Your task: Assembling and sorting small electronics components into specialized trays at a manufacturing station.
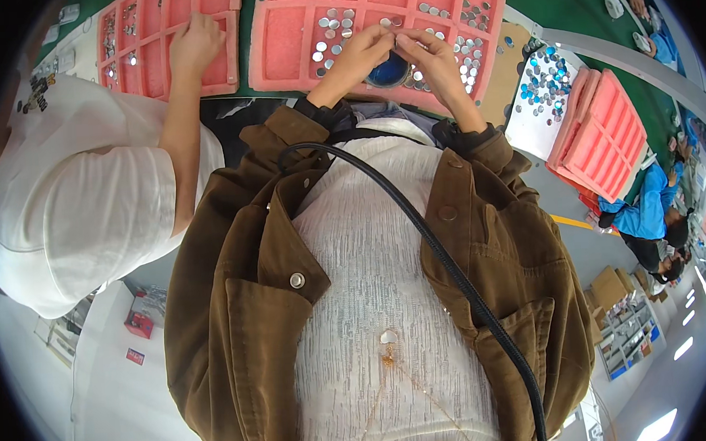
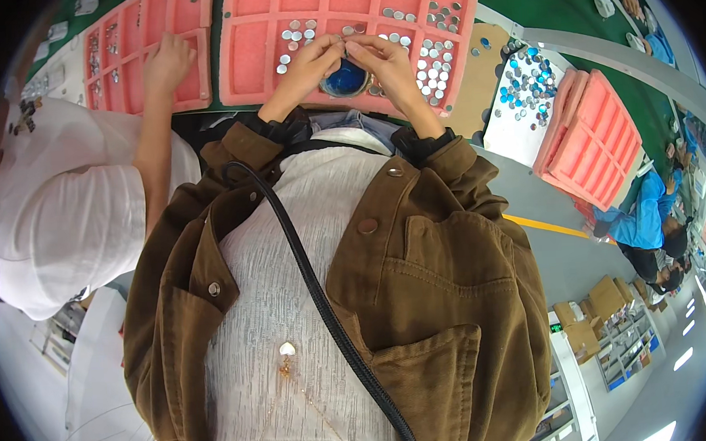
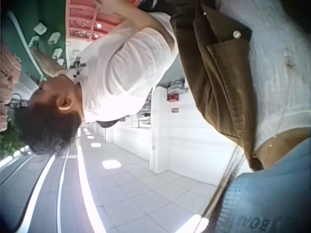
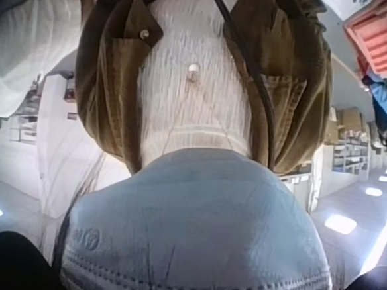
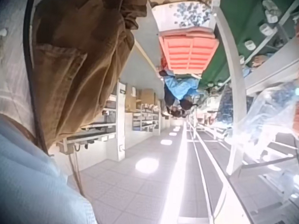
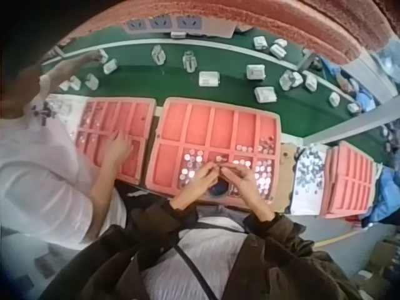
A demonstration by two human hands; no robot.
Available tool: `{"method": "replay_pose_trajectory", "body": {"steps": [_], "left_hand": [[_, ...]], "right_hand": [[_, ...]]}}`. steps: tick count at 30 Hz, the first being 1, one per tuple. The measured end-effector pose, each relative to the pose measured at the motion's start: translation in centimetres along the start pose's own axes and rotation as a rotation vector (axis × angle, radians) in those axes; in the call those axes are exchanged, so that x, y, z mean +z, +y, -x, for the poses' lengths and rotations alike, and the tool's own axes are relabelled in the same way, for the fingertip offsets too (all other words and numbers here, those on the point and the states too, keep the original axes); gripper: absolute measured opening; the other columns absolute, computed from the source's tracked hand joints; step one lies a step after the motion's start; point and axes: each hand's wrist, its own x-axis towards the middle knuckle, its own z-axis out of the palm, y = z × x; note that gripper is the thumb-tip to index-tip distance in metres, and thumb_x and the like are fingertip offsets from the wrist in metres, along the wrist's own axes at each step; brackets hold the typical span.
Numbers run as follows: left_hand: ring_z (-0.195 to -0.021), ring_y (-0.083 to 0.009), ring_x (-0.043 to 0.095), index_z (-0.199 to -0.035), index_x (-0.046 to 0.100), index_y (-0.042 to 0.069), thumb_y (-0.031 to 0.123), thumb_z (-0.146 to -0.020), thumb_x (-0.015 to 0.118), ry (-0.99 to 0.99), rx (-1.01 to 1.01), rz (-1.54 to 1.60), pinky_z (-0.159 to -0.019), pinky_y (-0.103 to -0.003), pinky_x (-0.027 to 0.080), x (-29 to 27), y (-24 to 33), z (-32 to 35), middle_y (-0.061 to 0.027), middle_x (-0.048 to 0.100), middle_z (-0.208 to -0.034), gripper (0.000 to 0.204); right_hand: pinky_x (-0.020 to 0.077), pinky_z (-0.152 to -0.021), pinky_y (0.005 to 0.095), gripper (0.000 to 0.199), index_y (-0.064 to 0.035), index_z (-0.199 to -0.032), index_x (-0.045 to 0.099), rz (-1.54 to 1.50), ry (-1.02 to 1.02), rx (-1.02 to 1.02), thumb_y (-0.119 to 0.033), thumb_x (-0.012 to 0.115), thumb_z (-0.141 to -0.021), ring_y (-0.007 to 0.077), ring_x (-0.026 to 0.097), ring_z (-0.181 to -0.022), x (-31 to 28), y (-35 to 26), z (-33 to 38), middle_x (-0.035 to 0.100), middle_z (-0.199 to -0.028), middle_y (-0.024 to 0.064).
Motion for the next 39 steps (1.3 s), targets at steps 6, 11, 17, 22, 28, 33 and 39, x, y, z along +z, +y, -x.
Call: {"method": "replay_pose_trajectory", "body": {"steps": [6, 11, 17, 22, 28, 33, 39], "left_hand": [[-0.052, -0.0024, 0.033, -0.086, 0.050, 0.002, 0.014, -0.092, 0.045, 0.059, 0.039, -0.108, -0.046, -0.019, 0.026, -0.3, -1.3, -0.1, 0.0052, 0.038, -0.061, 0.015], [-0.059, -0.0048, 0.042, -0.081, 0.050, 0.000, 0.013, -0.086, 0.050, 0.149, 0.093, -0.415, -0.052, -0.021, 0.035, 0.3, -0.1, -0.1, 0.0007, 0.048, -0.065, 0.014], [-0.061, -0.0081, 0.047, -0.081, 0.050, -0.001, 0.013, -0.080, 0.054, 0.197, 0.074, -0.515, -0.058, -0.025, 0.040, 0.1, -0.1, -0.2, -0.0036, 0.050, -0.064, 0.015], [-0.064, -0.0271, 0.060, -0.082, 0.054, -0.003, 0.016, -0.076, 0.057, 0.360, 0.000, -0.606, -0.056, -0.035, 0.043, -0.4, 0.7, 0.5, -0.0139, 0.060, -0.069, 0.020], [-0.069, -0.0313, 0.059, -0.076, 0.059, 0.004, 0.023, -0.075, 0.059, 0.082, -0.134, -0.987, -0.060, -0.042, 0.044, 0.1, 0.5, 0.9, -0.0153, 0.060, -0.073, 0.019], [-0.070, -0.0311, 0.059, -0.076, 0.061, 0.008, 0.026, -0.075, 0.059, 0.086, -0.047, -1.104, -0.060, -0.042, 0.045, -0.5, 0.9, 1.6, -0.0130, 0.060, -0.072, 0.018], [-0.071, -0.0312, 0.059, -0.080, 0.061, 0.007, 0.024, -0.080, 0.053, 0.142, -0.009, -1.094, -0.061, -0.042, 0.046, -0.6, -0.7, 2.0, -0.0132, 0.061, -0.074, 0.019]], "right_hand": [[0.0497, -0.076, 0.0215, 0.027, 0.0063, -0.101, 0.059, -0.078, -0.078, 0.077, -0.015, 0.057, -0.086, 0.0143, 0.061, -0.087, 0.0, -0.7, -0.1, 0.062, -0.096, 0.0109], [0.0517, -0.075, 0.0233, 0.023, 0.0061, -0.101, 0.057, -0.055, -0.099, 0.127, -0.011, 0.056, -0.085, 0.0159, 0.061, -0.086, -0.8, -0.5, -0.6, 0.062, -0.093, 0.0116], [0.0530, -0.074, 0.0244, 0.020, 0.0064, -0.099, 0.055, 0.049, -0.089, 0.076, -0.005, 0.056, -0.083, 0.0147, 0.062, -0.080, -1.4, -1.2, -1.0, 0.063, -0.090, 0.0123], [0.0519, -0.066, 0.0263, 0.019, 0.0063, -0.092, 0.058, 0.201, -0.068, -0.023, -0.005, 0.062, -0.078, 0.0118, 0.062, -0.078, -5.1, -1.5, -4.5, 0.065, -0.083, 0.0104], [0.0489, -0.064, 0.0326, 0.014, -0.0052, -0.088, 0.064, 1.124, 0.376, -0.326, -0.011, 0.058, -0.077, 0.0250, 0.063, -0.073, -7.8, -1.6, -8.5, 0.066, -0.080, 0.0108], [0.0450, -0.074, 0.0373, 0.014, -0.0084, -0.082, 0.066, 1.466, 0.337, -0.665, -0.010, 0.058, -0.071, 0.0281, 0.056, -0.082, -8.9, 0.6, -9.6, 0.063, -0.077, 0.0087], [0.0422, -0.076, 0.0375, 0.013, -0.0064, -0.079, 0.065, 1.312, 0.306, -0.793, -0.006, 0.054, -0.071, 0.0284, 0.054, -0.083, -8.4, 0.0, -8.1, 0.062, -0.080, 0.0088]]}}
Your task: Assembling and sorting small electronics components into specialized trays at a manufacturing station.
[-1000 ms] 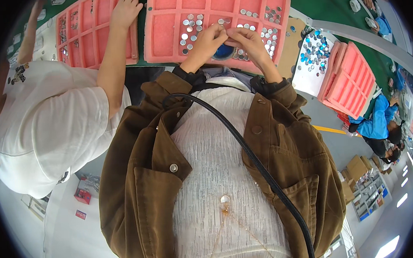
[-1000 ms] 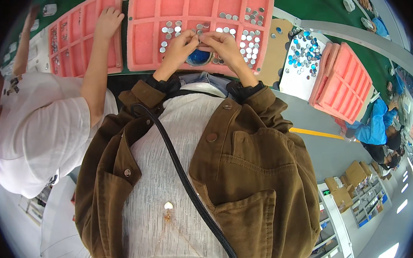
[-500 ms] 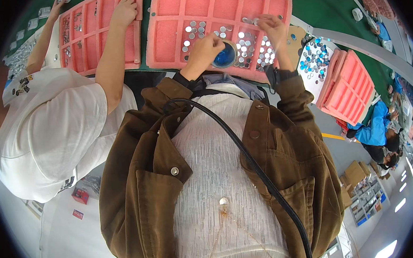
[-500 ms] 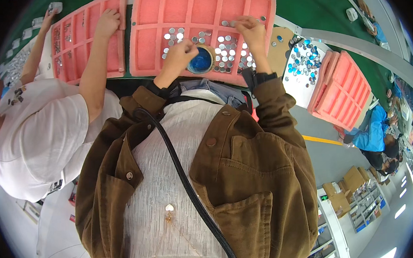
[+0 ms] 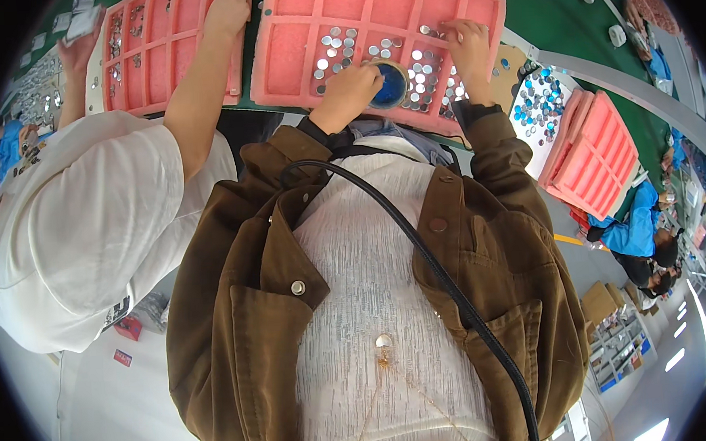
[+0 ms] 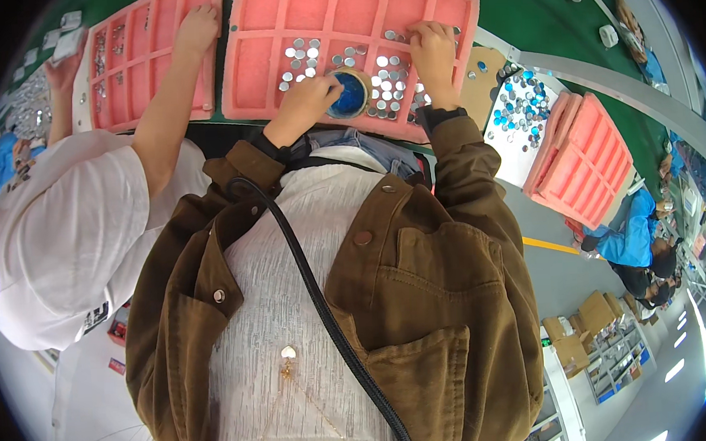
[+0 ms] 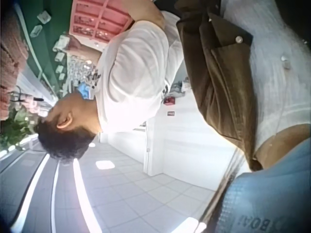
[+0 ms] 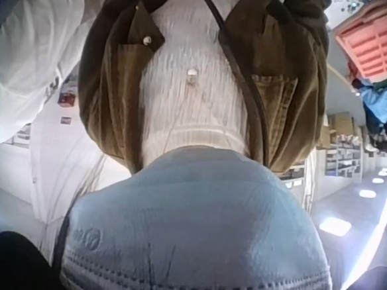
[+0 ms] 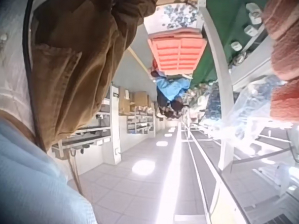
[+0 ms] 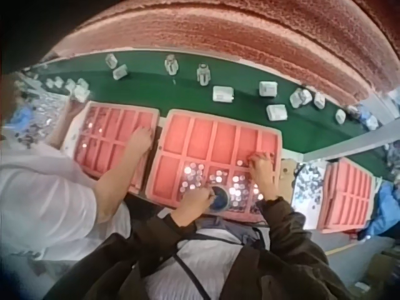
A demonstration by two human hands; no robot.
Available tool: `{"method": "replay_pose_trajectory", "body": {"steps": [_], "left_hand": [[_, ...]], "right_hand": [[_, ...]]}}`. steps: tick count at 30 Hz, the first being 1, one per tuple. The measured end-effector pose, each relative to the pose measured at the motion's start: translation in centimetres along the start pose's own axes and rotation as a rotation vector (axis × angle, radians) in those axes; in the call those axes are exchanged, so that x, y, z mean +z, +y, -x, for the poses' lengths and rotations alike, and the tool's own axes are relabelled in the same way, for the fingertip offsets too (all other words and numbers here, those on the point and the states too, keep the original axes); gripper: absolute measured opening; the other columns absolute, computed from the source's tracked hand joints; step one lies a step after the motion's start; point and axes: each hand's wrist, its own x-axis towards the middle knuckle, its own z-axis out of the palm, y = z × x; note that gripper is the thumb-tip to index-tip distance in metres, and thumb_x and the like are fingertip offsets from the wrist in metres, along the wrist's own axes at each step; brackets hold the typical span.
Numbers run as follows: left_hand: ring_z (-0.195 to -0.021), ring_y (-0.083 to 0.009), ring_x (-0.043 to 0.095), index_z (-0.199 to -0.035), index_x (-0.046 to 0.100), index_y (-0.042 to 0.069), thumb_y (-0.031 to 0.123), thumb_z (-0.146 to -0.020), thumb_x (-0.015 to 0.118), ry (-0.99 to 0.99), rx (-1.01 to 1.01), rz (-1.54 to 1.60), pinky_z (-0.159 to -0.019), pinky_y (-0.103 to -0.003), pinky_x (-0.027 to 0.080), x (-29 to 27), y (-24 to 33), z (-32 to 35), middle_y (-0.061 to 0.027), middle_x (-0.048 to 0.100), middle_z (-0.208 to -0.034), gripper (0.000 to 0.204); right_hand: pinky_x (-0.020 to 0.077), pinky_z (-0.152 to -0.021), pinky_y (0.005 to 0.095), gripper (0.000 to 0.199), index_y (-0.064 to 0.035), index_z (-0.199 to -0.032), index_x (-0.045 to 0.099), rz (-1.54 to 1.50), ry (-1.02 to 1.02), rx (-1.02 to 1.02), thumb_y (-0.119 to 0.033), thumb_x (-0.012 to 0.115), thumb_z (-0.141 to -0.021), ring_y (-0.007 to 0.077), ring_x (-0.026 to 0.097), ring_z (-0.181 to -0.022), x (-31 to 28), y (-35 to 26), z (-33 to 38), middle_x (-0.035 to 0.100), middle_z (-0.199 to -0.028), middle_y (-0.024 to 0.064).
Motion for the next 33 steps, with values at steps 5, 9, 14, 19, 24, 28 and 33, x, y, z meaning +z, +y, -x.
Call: {"method": "replay_pose_trajectory", "body": {"steps": [5, 9, 14, 19, 24, 28, 33], "left_hand": [[-0.069, -0.0338, 0.059, -0.083, 0.061, 0.003, 0.025, -0.084, 0.049, 0.016, 0.113, 0.199, -0.062, -0.043, 0.045, -0.1, 1.3, -1.1, -0.0159, 0.060, -0.074, 0.025], [-0.067, -0.0343, 0.058, -0.082, 0.062, 0.000, 0.025, -0.084, 0.051, -0.046, 0.005, 0.242, -0.060, -0.042, 0.044, -1.1, 1.0, -0.1, -0.0162, 0.061, -0.072, 0.028], [-0.049, -0.0128, 0.049, -0.088, 0.062, 0.002, 0.034, -0.086, 0.051, 0.046, 0.047, 0.415, -0.047, -0.027, 0.036, 0.8, -0.1, 0.0, -0.0059, 0.056, -0.058, 0.034], [-0.047, -0.0080, 0.042, -0.102, 0.057, 0.001, 0.053, -0.089, 0.031, -0.216, -0.224, 0.987, -0.041, -0.023, 0.031, -0.6, 0.6, 0.2, -0.0038, 0.052, -0.058, 0.059], [-0.043, -0.0031, 0.031, -0.112, 0.050, 0.005, 0.064, -0.086, 0.016, -0.209, -0.230, 1.102, -0.038, -0.019, 0.022, -1.7, 2.5, 1.0, 0.0025, 0.044, -0.058, 0.073], [-0.053, -0.0027, 0.035, -0.119, 0.045, 0.006, 0.066, -0.085, 0.014, -0.261, -0.277, 1.139, -0.044, -0.017, 0.027, -2.5, 2.6, 1.4, 0.0019, 0.048, -0.076, 0.075], [-0.057, -0.0038, 0.037, -0.117, 0.046, 0.004, 0.065, -0.086, 0.017, -0.289, -0.302, 1.239, -0.051, -0.018, 0.034, -2.1, 1.7, 1.2, -0.0012, 0.051, -0.084, 0.075]], "right_hand": [[0.0417, -0.076, 0.0377, 0.014, -0.0042, -0.082, 0.065, -0.216, 0.003, 0.154, -0.005, 0.054, -0.073, 0.0288, 0.054, -0.082, -4.7, -6.3, 0.5, 0.062, -0.081, 0.0105], [0.0419, -0.076, 0.0378, 0.016, -0.0040, -0.088, 0.064, -0.465, -0.127, 0.065, -0.008, 0.056, -0.075, 0.0294, 0.053, -0.081, -4.9, -11.9, 1.4, 0.061, -0.082, 0.0120], [0.0435, -0.074, 0.0354, 0.024, -0.0046, -0.098, 0.061, -0.552, -0.272, 0.174, -0.009, 0.061, -0.074, 0.0271, 0.055, -0.087, -4.7, -12.8, 3.9, 0.057, -0.094, 0.0110], [0.0427, -0.076, 0.0353, 0.025, -0.0052, -0.097, 0.062, -0.525, -0.236, 0.154, -0.011, 0.064, -0.073, 0.0264, 0.054, -0.087, -4.9, -13.6, 4.3, 0.055, -0.096, 0.0097], [0.0405, -0.080, 0.0363, 0.020, -0.0064, -0.089, 0.067, -0.403, -0.198, -0.026, -0.014, 0.067, -0.071, 0.0265, 0.050, -0.092, -4.3, -14.3, 4.9, 0.056, -0.098, 0.0076], [0.0392, -0.081, 0.0358, 0.015, -0.0067, -0.082, 0.068, -0.448, -0.183, -0.056, -0.014, 0.068, -0.068, 0.0257, 0.048, -0.094, -4.6, -14.5, 4.7, 0.057, -0.100, 0.0052], [0.0398, -0.079, 0.0345, 0.015, -0.0071, -0.080, 0.068, -0.494, -0.126, -0.044, -0.012, 0.070, -0.066, 0.0237, 0.051, -0.092, -4.8, -14.5, 4.6, 0.060, -0.095, 0.0042]]}}
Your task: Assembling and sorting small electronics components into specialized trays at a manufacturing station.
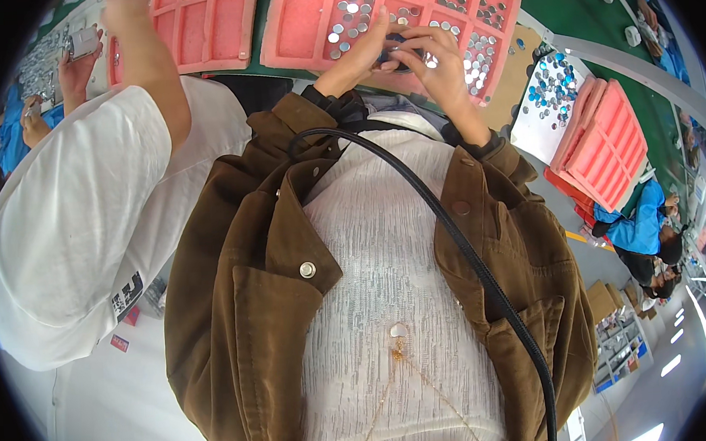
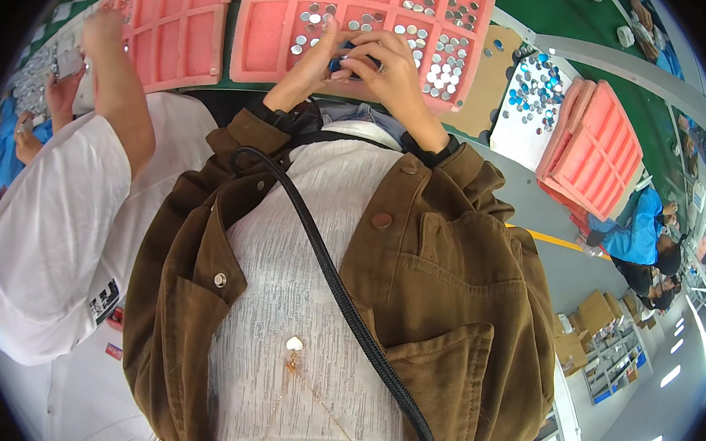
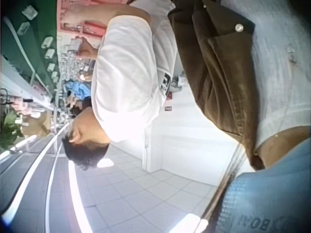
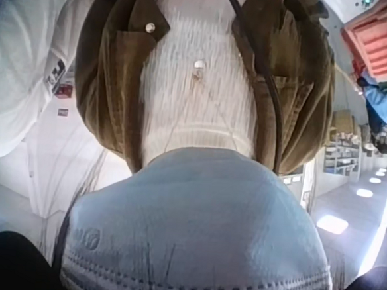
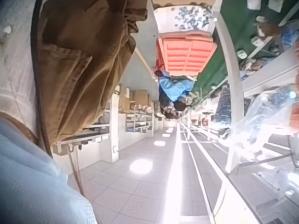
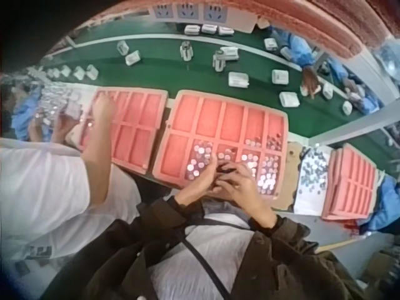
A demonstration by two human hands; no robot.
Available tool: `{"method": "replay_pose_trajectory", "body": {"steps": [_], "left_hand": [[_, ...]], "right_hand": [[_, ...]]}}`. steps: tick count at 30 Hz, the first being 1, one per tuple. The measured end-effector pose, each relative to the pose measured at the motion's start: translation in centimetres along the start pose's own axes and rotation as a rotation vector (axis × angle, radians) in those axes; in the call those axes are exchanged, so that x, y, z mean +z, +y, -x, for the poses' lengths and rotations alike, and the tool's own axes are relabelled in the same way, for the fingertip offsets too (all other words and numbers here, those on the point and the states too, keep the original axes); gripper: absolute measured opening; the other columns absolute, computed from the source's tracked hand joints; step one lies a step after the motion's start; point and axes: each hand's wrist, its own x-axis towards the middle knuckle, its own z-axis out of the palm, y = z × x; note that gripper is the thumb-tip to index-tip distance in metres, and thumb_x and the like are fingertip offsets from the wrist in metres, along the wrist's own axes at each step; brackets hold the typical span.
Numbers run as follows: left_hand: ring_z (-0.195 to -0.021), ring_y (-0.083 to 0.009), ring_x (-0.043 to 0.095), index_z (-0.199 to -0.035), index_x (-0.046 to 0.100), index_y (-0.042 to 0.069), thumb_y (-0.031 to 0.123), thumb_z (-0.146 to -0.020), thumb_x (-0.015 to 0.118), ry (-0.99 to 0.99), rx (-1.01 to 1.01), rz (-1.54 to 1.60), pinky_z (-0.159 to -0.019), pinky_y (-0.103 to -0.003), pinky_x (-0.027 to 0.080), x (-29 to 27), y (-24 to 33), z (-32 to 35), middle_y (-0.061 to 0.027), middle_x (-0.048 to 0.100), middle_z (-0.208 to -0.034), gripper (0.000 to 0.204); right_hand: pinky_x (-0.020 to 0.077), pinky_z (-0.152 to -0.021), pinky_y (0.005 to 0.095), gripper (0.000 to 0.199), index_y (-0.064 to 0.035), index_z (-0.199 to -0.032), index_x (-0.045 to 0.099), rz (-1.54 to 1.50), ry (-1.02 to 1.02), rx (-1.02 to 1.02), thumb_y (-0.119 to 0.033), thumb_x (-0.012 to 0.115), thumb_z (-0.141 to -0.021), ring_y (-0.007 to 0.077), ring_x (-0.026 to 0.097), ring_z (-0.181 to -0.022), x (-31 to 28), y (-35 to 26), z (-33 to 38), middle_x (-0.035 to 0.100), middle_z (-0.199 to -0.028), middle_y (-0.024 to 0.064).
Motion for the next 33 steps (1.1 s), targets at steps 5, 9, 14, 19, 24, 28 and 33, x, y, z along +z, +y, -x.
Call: {"method": "replay_pose_trajectory", "body": {"steps": [5, 9, 14, 19, 24, 28, 33], "left_hand": [[-0.044, -0.0044, 0.025, -0.077, 0.049, 0.006, 0.047, -0.092, 0.033, -0.019, 0.013, -0.127, -0.051, -0.021, 0.035, -0.8, 0.6, 0.0, 0.0010, 0.043, -0.061, 0.047], [-0.043, -0.0039, 0.025, -0.069, 0.044, 0.008, 0.039, -0.093, 0.036, -0.054, 0.025, -0.081, -0.048, -0.021, 0.031, -0.4, 1.3, 0.1, 0.0036, 0.038, -0.058, 0.039], [-0.041, -0.0036, 0.025, -0.068, 0.041, 0.010, 0.031, -0.094, 0.036, -0.055, 0.106, -0.076, -0.040, -0.020, 0.022, -0.6, 1.3, -0.1, 0.0044, 0.035, -0.054, 0.034], [-0.041, -0.0043, 0.028, -0.073, 0.042, 0.008, 0.030, -0.091, 0.042, -0.110, 0.126, -0.028, -0.038, -0.021, 0.019, -1.6, 0.8, -0.7, 0.0022, 0.038, -0.057, 0.029], [-0.043, -0.0031, 0.030, -0.076, 0.044, 0.009, 0.028, -0.090, 0.044, -0.036, 0.157, -0.007, -0.037, -0.020, 0.019, -1.1, 1.0, -0.9, 0.0023, 0.041, -0.059, 0.024], [-0.044, -0.0024, 0.030, -0.079, 0.046, 0.008, 0.027, -0.090, 0.046, 0.042, 0.175, -0.009, -0.037, -0.020, 0.019, -1.1, 1.0, -1.0, 0.0022, 0.042, -0.060, 0.022], [-0.045, -0.0023, 0.031, -0.081, 0.048, 0.007, 0.028, -0.090, 0.046, 0.033, 0.164, 0.003, -0.038, -0.020, 0.020, -1.1, 0.7, -1.4, 0.0023, 0.043, -0.060, 0.022]], "right_hand": [[0.0428, -0.072, 0.0316, 0.013, -0.0047, -0.078, 0.066, -0.051, 0.151, 0.106, -0.007, 0.069, -0.066, 0.0209, 0.056, -0.080, -0.2, 0.5, 0.0, 0.061, -0.083, 0.0047], [0.0455, -0.065, 0.0302, 0.012, -0.0027, -0.080, 0.066, -0.027, 0.152, 0.044, -0.003, 0.067, -0.067, 0.0207, 0.058, -0.076, -0.2, 1.1, 0.1, 0.061, -0.082, 0.0060], [0.0477, -0.067, 0.0290, 0.013, -0.0012, -0.082, 0.066, -0.060, 0.131, 0.058, -0.001, 0.065, -0.069, 0.0205, 0.061, -0.077, -0.3, 0.4, -0.4, 0.063, -0.084, 0.0072], [0.0488, -0.068, 0.0277, 0.012, 0.0000, -0.083, 0.066, -0.091, 0.122, 0.048, 0.001, 0.063, -0.071, 0.0202, 0.062, -0.078, -0.1, 0.4, -0.7, 0.064, -0.087, 0.0080], [0.0465, -0.072, 0.0249, 0.016, -0.0001, -0.095, 0.062, -0.328, 0.147, 0.350, -0.008, 0.061, -0.081, 0.0129, 0.060, -0.082, 0.1, 0.8, -0.5, 0.065, -0.089, 0.0071], [0.0467, -0.069, 0.0234, 0.021, 0.0010, -0.096, 0.060, -0.591, 0.030, 0.603, -0.015, 0.060, -0.083, 0.0115, 0.059, -0.074, 0.0, 0.9, -0.6, 0.064, -0.081, 0.0069], [0.0453, -0.069, 0.0220, 0.022, 0.0015, -0.095, 0.059, -0.778, -0.092, 0.677, -0.019, 0.057, -0.086, 0.0102, 0.057, -0.074, 0.1, 1.6, -0.7, 0.063, -0.080, 0.0064]]}}
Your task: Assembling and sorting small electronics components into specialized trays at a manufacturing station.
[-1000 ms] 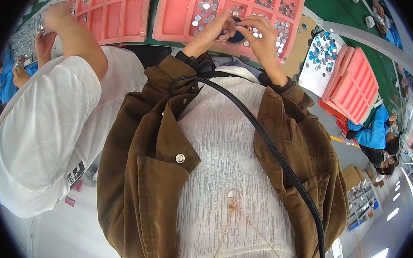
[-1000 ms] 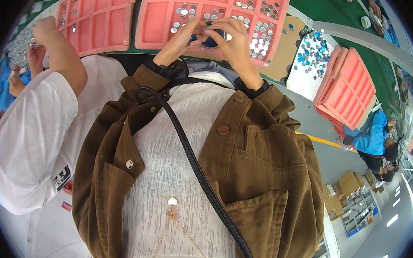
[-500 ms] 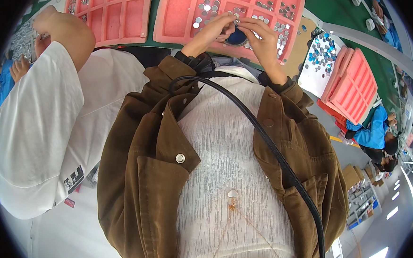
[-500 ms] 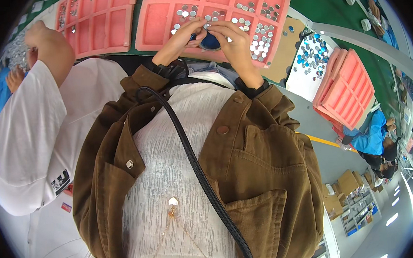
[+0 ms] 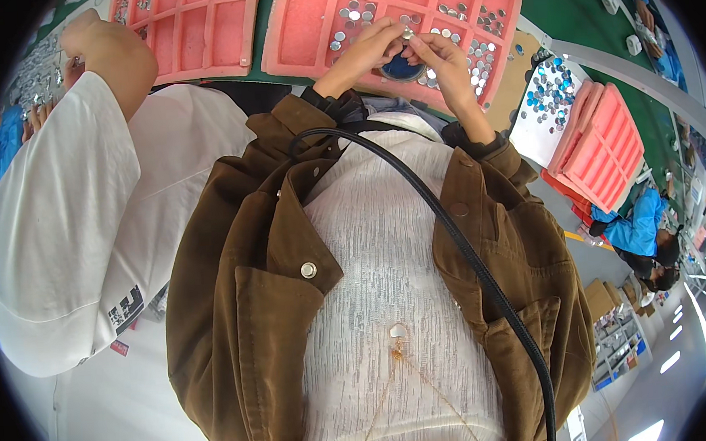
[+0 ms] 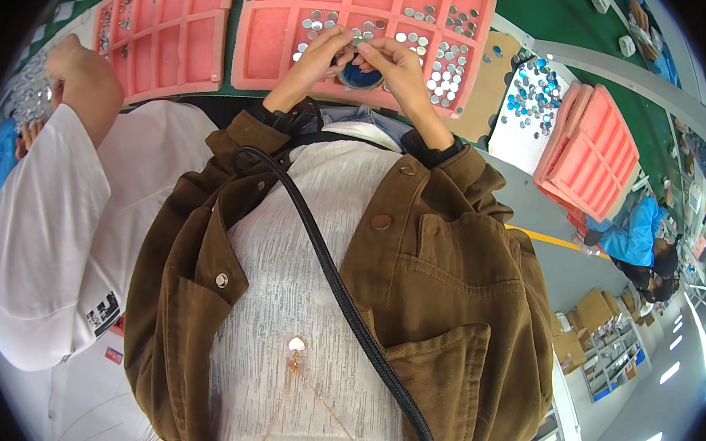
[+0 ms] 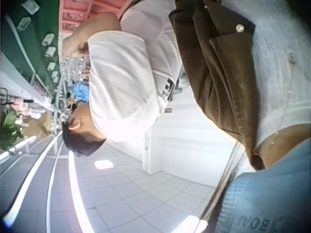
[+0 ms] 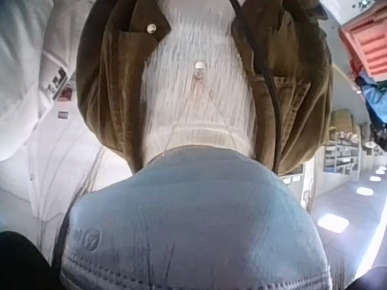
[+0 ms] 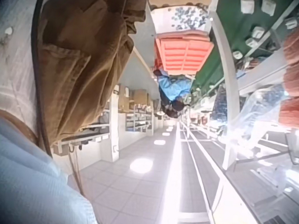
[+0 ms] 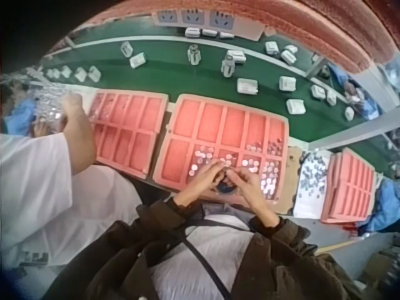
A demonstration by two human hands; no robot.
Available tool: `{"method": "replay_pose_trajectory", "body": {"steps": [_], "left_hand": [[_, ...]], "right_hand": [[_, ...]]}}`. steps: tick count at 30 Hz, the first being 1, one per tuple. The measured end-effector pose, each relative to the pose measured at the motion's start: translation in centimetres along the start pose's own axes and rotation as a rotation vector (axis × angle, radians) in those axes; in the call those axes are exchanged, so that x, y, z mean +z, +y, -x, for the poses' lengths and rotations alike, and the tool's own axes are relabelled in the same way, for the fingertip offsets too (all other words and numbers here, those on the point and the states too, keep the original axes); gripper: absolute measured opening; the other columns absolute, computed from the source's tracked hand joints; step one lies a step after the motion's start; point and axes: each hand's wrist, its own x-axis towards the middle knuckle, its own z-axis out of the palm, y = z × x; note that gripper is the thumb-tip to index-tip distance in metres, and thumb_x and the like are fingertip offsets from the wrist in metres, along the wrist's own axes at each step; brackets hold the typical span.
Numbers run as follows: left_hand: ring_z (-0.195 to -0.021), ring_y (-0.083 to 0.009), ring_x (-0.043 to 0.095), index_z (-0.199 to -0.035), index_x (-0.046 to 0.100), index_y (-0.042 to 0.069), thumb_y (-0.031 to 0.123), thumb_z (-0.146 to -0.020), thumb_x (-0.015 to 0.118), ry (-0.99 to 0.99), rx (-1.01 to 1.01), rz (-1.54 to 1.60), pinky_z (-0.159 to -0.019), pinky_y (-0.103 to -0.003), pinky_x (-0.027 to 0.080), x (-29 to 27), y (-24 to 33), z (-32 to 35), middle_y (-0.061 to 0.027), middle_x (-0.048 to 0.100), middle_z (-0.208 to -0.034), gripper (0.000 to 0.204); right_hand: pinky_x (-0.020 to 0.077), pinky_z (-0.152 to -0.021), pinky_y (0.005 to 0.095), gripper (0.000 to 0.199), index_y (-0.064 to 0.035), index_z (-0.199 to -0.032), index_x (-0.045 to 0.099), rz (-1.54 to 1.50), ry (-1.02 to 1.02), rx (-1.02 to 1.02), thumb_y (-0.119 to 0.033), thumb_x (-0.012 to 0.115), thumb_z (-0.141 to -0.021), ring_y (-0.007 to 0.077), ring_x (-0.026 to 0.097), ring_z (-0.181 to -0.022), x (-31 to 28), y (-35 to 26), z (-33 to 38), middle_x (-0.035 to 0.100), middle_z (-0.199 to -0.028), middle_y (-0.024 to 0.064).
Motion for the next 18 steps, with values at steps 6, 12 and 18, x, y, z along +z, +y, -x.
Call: {"method": "replay_pose_trajectory", "body": {"steps": [6, 12, 18], "left_hand": [[-0.046, -0.0021, 0.033, -0.082, 0.049, 0.006, 0.028, -0.090, 0.047, -0.038, -0.044, -0.078, -0.038, -0.019, 0.020, -0.3, -0.2, -0.2, 0.0020, 0.045, -0.060, 0.023], [-0.053, -0.0037, 0.039, -0.087, 0.054, 0.005, 0.031, -0.088, 0.051, 0.030, 0.154, -0.194, -0.043, -0.020, 0.027, -0.2, -1.7, -0.7, 0.0022, 0.046, -0.061, 0.027], [-0.057, -0.0055, 0.045, -0.088, 0.061, 0.003, 0.032, -0.086, 0.055, -0.051, 0.203, -0.343, -0.047, -0.020, 0.033, -0.4, -1.8, -0.2, 0.0013, 0.051, -0.062, 0.029]], "right_hand": [[0.0442, -0.071, 0.0222, 0.018, 0.0013, -0.093, 0.059, -0.063, -0.037, -0.016, -0.015, 0.055, -0.086, 0.0099, 0.056, -0.075, -0.3, 0.0, 0.0, 0.062, -0.081, 0.0055], [0.0421, -0.068, 0.0214, 0.016, 0.0004, -0.090, 0.060, 0.013, 0.022, 0.010, -0.014, 0.054, -0.085, 0.0095, 0.055, -0.071, -0.6, 0.3, -0.2, 0.061, -0.077, 0.0048], [0.0410, -0.061, 0.0205, 0.014, -0.0007, -0.085, 0.060, 0.078, 0.015, -0.023, -0.012, 0.052, -0.083, 0.0082, 0.052, -0.066, -1.2, 1.1, -0.1, 0.058, -0.071, 0.0026]]}}
